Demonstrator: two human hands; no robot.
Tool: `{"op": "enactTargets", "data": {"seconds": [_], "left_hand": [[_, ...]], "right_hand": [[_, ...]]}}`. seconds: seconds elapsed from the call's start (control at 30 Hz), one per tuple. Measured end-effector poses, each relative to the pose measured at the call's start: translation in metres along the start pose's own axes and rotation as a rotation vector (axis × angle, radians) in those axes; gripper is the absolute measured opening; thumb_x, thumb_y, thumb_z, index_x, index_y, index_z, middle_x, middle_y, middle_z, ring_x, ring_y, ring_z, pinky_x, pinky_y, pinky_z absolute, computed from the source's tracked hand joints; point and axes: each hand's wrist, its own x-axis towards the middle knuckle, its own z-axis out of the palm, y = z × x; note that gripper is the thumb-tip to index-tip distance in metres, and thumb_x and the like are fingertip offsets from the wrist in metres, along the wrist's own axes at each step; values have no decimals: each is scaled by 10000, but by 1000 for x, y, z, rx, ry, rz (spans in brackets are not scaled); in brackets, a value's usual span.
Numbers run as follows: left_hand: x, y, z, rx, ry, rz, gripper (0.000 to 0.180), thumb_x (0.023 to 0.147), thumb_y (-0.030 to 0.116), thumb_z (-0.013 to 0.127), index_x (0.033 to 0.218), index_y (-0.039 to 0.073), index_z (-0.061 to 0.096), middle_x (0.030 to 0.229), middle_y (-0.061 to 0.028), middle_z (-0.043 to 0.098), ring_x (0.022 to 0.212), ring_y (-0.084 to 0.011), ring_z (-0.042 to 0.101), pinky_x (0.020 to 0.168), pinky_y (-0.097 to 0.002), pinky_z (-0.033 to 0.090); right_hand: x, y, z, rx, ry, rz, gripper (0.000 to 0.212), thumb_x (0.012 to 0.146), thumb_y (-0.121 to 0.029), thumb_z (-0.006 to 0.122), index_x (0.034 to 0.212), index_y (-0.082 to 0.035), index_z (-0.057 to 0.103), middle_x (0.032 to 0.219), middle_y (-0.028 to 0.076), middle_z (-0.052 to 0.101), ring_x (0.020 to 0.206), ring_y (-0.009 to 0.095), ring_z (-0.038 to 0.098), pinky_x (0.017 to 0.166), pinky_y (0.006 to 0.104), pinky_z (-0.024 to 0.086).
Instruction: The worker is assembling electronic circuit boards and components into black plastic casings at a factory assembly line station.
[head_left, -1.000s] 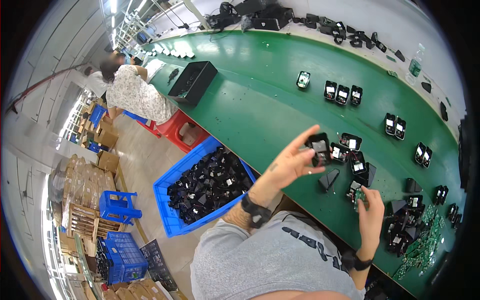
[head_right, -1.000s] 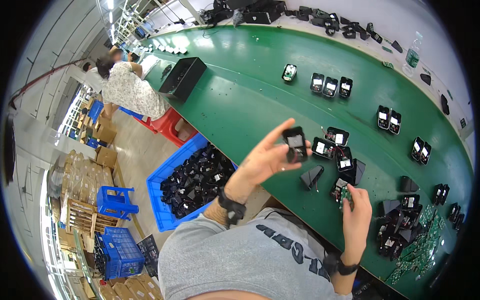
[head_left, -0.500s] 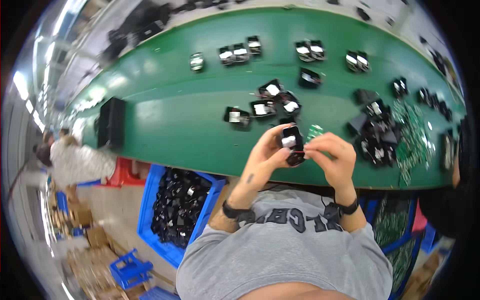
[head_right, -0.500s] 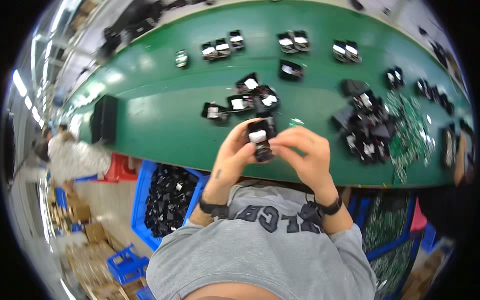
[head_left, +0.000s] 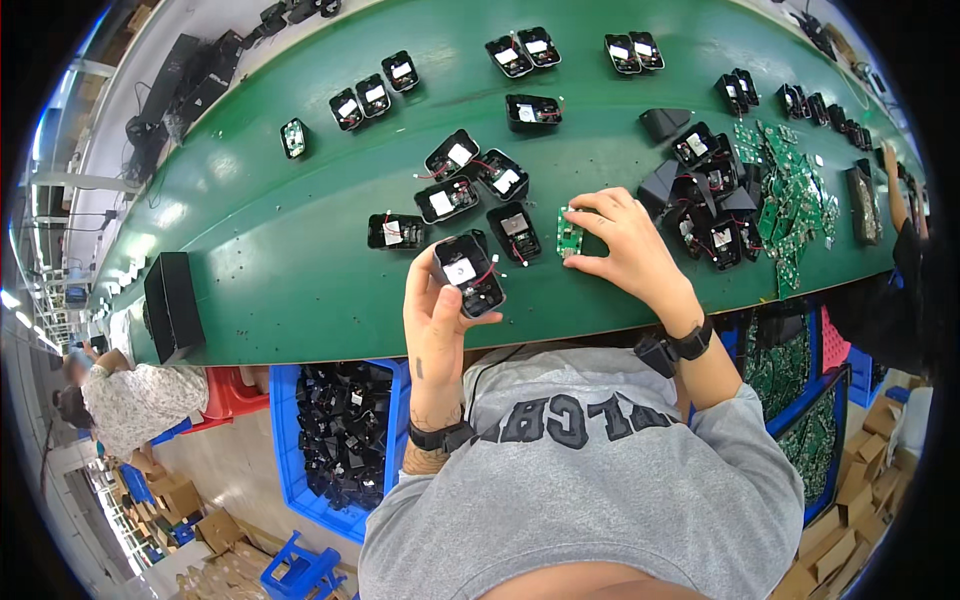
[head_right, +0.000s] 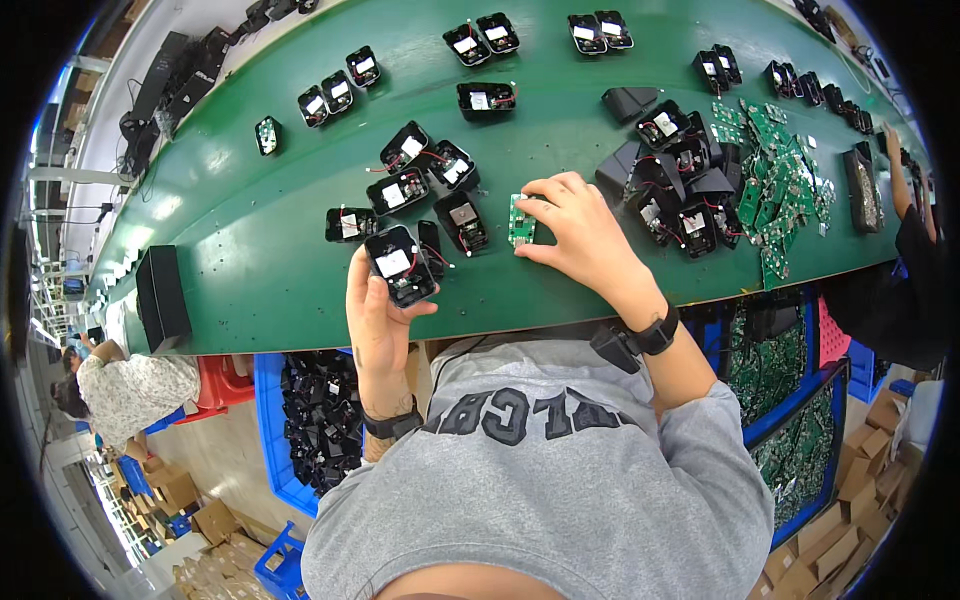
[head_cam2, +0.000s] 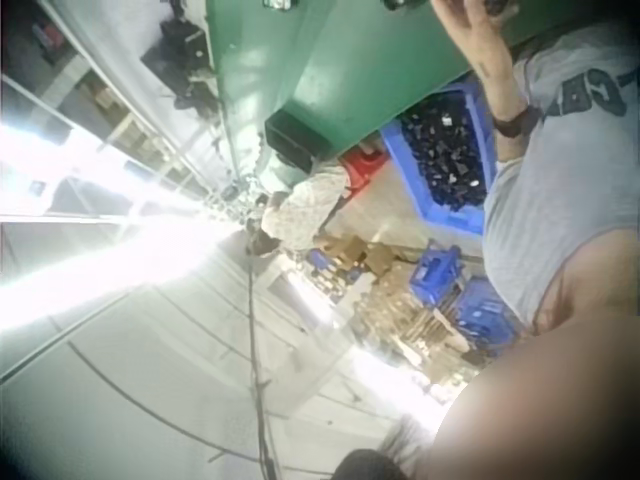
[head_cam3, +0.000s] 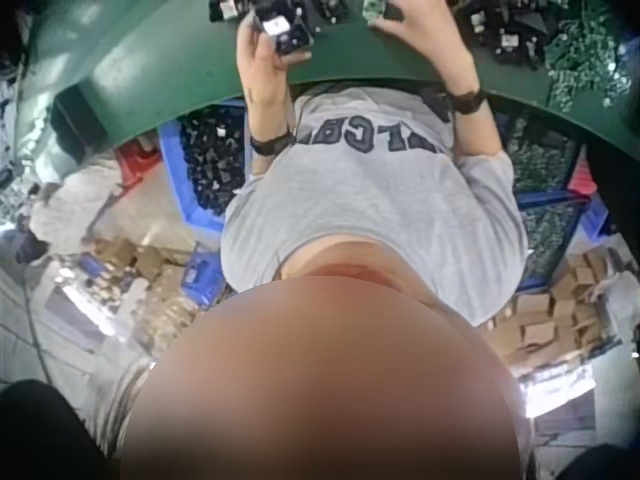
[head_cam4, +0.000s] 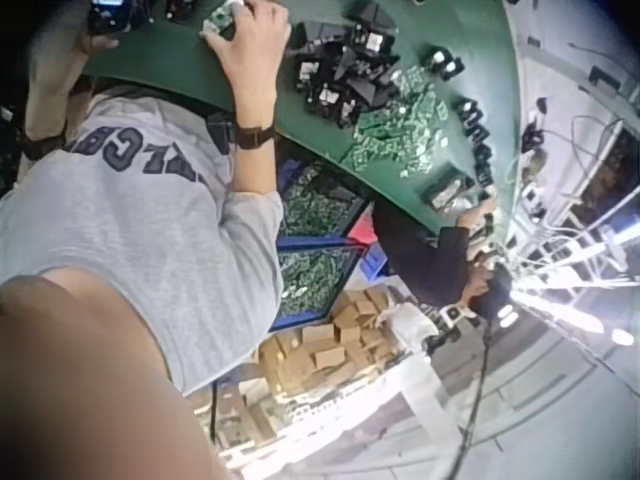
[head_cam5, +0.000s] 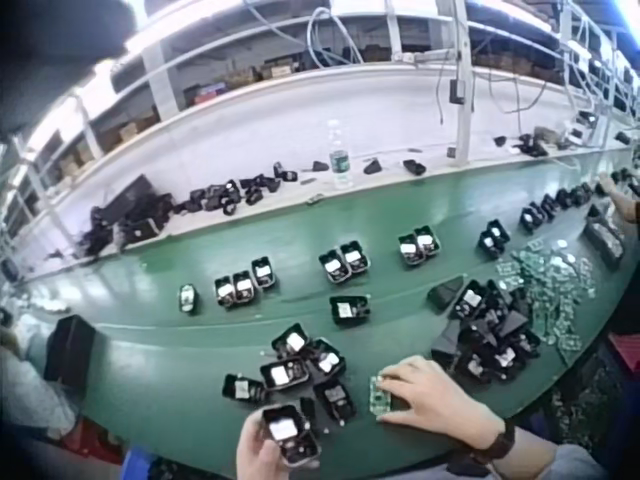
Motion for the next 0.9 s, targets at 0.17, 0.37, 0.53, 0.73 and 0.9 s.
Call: {"op": "enactTargets", "data": {"seconds": [0.17,0.37,0.53,0.73,0.9], "left_hand": [[8,0,11,110,31,56,572,862,193,732,1336,27,457,1178,-101,571,994,-158,615,734,-311,597],[17,7,34,303,-103,154,581,814,85,774,1312,31,479,1178,-98,594,1005,-153,634,833,-272,551],[18,7,42,310,-125,126,581,813,102,781,1306,31,482,1177,-108,601,1012,-170,640,833,-283,557],[17,10,47,331,-78,87,599,800,172,769,1306,0,498,1145,-86,582,1006,-149,603,855,-265,498],[18,10,48,359,-103,69,596,804,149,773,1310,1,495,1156,-90,583,1022,-154,607,879,-273,499]], "right_hand": [[0,-5,-15,661,40,184,431,686,-125,792,1079,-28,645,1308,95,571,1156,206,557,962,349,440],[-10,-18,3,1367,204,45,470,734,-193,787,1100,-34,539,1349,247,511,1223,312,529,1024,429,413],[-11,-23,3,1248,168,0,489,719,-138,784,1136,-13,563,1363,250,508,1272,326,503,1048,446,402],[-12,-20,-1,1253,159,65,543,710,-110,775,1196,10,562,1387,262,489,1281,329,501,1070,436,393],[-11,-20,-4,1195,153,3,551,688,-85,765,1197,24,585,1382,253,497,1275,328,504,1075,431,391]]}}
